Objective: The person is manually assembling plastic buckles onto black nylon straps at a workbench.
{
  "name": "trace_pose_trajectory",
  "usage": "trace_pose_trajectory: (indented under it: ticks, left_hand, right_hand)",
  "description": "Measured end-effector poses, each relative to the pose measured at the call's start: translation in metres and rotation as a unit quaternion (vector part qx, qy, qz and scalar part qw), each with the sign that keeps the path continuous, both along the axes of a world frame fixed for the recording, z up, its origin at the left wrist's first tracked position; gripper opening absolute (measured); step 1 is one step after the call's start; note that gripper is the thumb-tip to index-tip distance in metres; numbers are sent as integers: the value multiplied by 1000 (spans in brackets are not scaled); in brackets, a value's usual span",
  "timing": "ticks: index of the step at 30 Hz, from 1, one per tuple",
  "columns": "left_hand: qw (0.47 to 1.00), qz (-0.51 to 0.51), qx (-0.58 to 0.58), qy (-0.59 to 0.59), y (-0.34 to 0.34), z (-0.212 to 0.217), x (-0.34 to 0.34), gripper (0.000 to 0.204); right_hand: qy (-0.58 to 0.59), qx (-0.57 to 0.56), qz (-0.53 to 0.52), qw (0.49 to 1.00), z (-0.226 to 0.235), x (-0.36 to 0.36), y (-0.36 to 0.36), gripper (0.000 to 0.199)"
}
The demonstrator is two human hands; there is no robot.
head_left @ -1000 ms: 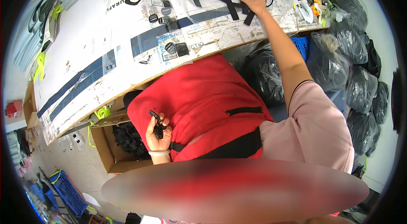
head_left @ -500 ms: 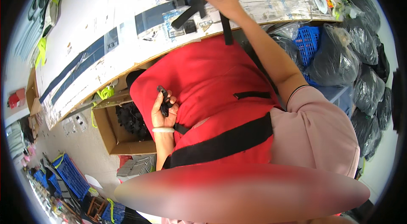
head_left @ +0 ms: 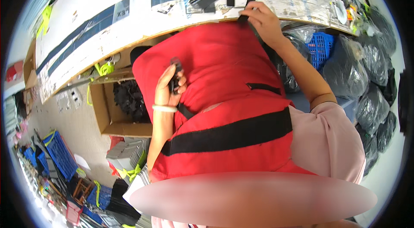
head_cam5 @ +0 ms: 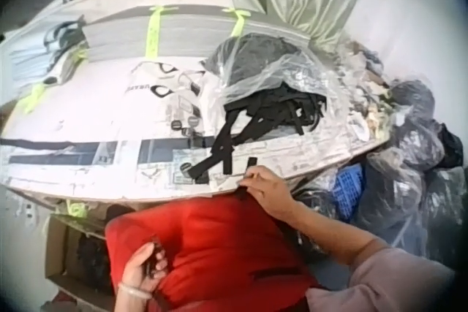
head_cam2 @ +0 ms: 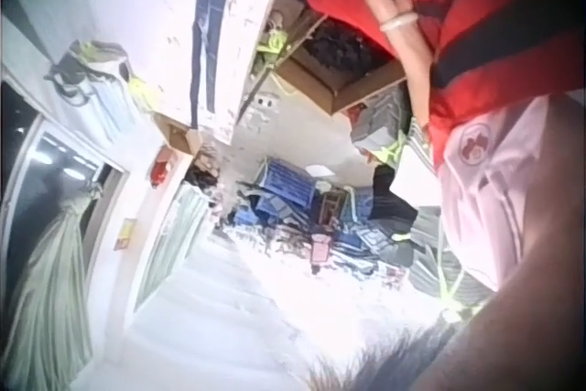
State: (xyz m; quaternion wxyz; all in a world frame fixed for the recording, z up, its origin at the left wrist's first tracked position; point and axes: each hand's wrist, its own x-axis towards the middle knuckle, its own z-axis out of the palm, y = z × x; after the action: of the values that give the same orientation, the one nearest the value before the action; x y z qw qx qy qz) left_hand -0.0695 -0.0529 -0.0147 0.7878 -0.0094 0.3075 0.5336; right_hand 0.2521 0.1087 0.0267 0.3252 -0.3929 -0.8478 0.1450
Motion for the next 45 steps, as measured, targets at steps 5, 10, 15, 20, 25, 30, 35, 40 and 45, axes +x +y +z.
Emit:
trace_pose_trajectory:
  ticks: [5,10,15,20,25,30,35,40,45]
  left_hand:
    - [957,48,57,280,15,44,20,18]
    - [927,90,125,342,20,50,34,15]
    - [893,99,128,420,15,49,34,15]
    - [743,126,255,606,18,40,30,17]
    - [605,105,325,719,18,35,12,21]
    - [890,81,137,427,7,51,10,17]
    - [967,99,33,231,10,44,15,19]
    - [940,159,60,295,16,51,16,16]
    - [907,174,98,370,12,46,16,20]
  right_hand:
    - [146,-280,48,948,67,-87,-40,17]
    - [139,-585,115,791,59,-117,-59,21]
    - [191,-663,108,716,44,-124,-58,24]
    - [291,-686,97,659,40,-133,-63,25]
    - [303,-602,86,734,24,-145,-69,27]
    - [290,-632,119,709,20,-143,-64,31]
    - [237,-525,105,811,12,-151,-71,16]
    - [259,-242,123,927,47,-148,-75,12]
    - [73,-528,133,836,43,-141,-61,23]
